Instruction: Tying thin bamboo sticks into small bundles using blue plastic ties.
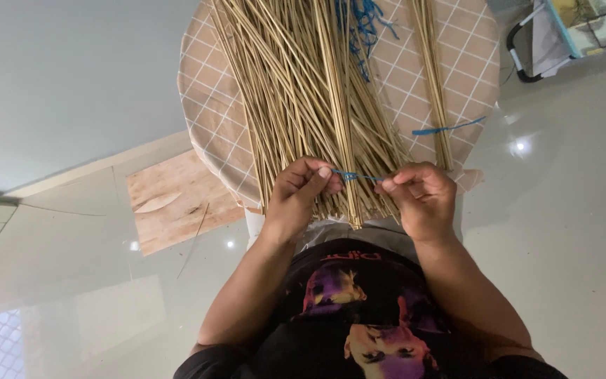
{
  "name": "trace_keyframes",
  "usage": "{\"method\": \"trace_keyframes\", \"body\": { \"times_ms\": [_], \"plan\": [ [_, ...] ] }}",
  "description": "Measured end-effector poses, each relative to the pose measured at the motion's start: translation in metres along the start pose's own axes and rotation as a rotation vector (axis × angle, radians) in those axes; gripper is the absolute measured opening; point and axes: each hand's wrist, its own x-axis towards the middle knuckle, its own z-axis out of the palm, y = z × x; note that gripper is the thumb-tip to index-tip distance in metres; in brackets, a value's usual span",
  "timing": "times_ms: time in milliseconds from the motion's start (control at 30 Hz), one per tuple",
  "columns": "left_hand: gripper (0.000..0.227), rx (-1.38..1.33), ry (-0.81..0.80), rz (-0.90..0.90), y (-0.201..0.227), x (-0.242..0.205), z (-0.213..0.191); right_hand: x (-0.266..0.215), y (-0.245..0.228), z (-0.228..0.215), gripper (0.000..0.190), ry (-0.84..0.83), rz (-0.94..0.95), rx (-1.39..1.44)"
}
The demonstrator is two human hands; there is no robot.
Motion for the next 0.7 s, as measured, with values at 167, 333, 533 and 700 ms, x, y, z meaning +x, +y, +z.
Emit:
{"method": "trace_keyframes", "body": {
  "times_ms": [167, 333, 533, 700],
  "plan": [
    [0.036, -0.021, -0.097, -0.142, -0.004, 0.012, -0.008, 0.0, 0.003, 0.01, 0.034, 0.033, 0.225, 0.135],
    [0.059, 0.153, -0.126, -0.252, 0.02, 0.007, 0.007, -0.005, 0.001, 0.012, 0.034, -0.043, 0.26, 0.163],
    [0.041, 0.566, -0.18, -0.266, 0.041, 0.009, 0.019, -0.002, -0.009, 0.02, 0.032, -0.112, 0.267, 0.218],
    [0.04, 0.526, -0.125, -0.243, 0.05, 0.004, 0.02, 0.0, -0.013, 0.013, 0.039, -0.172, 0.226, 0.065]
  ]
}}
